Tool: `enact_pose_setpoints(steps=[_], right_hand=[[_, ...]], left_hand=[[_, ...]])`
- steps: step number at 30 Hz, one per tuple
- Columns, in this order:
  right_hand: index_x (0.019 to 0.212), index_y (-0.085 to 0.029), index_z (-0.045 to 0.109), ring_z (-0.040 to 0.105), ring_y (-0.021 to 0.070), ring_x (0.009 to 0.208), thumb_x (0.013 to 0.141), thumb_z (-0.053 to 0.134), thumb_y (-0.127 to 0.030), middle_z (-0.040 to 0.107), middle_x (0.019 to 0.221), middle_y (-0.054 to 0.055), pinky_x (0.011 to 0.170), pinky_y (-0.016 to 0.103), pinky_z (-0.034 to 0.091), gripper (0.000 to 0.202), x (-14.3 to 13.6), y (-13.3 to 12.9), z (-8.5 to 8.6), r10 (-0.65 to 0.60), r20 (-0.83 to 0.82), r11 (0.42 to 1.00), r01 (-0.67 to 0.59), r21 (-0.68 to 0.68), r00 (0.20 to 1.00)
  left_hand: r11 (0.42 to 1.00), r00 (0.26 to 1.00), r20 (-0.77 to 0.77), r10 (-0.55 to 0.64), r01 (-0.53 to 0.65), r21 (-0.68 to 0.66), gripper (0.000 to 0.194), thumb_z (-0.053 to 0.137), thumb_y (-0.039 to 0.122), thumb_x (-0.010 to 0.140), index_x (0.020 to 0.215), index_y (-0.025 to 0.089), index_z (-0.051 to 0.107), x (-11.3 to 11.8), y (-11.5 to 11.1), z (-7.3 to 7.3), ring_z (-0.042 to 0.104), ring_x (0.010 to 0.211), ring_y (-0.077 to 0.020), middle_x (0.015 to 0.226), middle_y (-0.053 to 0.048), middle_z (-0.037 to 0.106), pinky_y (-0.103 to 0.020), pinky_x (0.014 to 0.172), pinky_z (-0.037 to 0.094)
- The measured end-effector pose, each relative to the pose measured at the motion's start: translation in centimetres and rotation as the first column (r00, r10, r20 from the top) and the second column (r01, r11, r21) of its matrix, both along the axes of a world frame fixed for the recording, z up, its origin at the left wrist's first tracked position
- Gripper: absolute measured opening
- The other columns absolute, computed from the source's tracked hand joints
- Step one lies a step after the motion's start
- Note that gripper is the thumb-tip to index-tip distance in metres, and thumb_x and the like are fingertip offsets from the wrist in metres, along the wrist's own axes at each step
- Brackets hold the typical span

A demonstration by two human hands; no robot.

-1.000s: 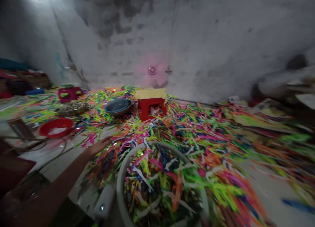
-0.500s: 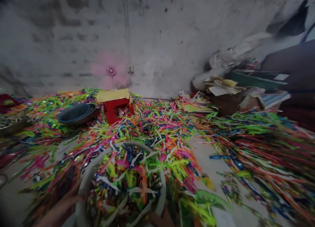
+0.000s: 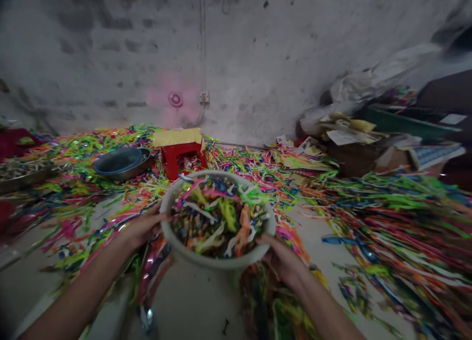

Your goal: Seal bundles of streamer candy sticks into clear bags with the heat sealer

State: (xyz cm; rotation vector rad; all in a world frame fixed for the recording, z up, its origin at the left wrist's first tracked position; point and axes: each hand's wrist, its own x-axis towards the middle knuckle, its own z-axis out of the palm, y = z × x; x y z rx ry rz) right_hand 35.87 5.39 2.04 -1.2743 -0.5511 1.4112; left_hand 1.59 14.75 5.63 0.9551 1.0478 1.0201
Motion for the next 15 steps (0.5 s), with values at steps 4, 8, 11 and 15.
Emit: enact_pose_setpoints(steps=[4, 8, 11, 15], right_hand=[[0.063, -0.019, 0.057, 0.057, 0.0132, 0.048, 0.059, 0.06, -0.006, 0.062, 0.054, -0.002, 0.052, 0.024, 0.053, 0.013, 4.2, 8.9, 0.2, -0.045, 0.062, 0.999, 0.046, -0.007, 0.997], [0.057, -0.021, 0.047, 0.047, 0.0095, 0.037, 0.062, 0.055, -0.006, 0.049, 0.043, -0.006, 0.043, 0.019, 0.048, 0.018, 6.8, 15.4, -0.7, -0.127, 0.116, 0.992, 0.127, 0.005, 0.985], [0.057, -0.022, 0.048, 0.047, 0.0093, 0.037, 0.062, 0.053, -0.007, 0.049, 0.042, -0.006, 0.041, 0.018, 0.046, 0.017, 7.7, 18.2, -1.8, -0.176, 0.138, 0.984, 0.18, -0.015, 0.975], [0.056, -0.022, 0.048, 0.049, 0.0105, 0.037, 0.061, 0.051, -0.006, 0.051, 0.042, -0.004, 0.041, 0.018, 0.047, 0.017, 8.8, 20.1, -4.1, -0.174, 0.165, 0.982, 0.183, -0.041, 0.971]], left_hand=[[0.996, 0.993, 0.079, -0.084, 0.083, 0.017, 0.065, 0.072, 0.004, 0.057, 0.115, 0.024, 0.054, 4.8, 9.1, -1.3, 0.064, 0.058, -0.0136, 0.077, 0.002, 0.068, -0.022, 0.05, 0.053], [0.996, 0.984, 0.148, -0.093, 0.094, 0.001, 0.069, 0.07, 0.003, 0.057, 0.119, 0.026, 0.048, 8.8, 15.8, -4.0, 0.065, 0.059, -0.0152, 0.072, 0.004, 0.065, -0.028, 0.055, 0.055], [0.997, 0.985, 0.154, -0.073, 0.071, 0.019, 0.065, 0.069, 0.006, 0.06, 0.12, 0.023, 0.049, 10.8, 18.5, -6.3, 0.061, 0.054, -0.0137, 0.066, 0.004, 0.062, -0.026, 0.053, 0.053], [0.992, 0.974, 0.196, -0.114, 0.102, 0.072, 0.06, 0.072, 0.013, 0.064, 0.12, 0.024, 0.053, 12.0, 19.4, -9.5, 0.063, 0.059, -0.0136, 0.071, 0.003, 0.063, -0.026, 0.059, 0.053]])
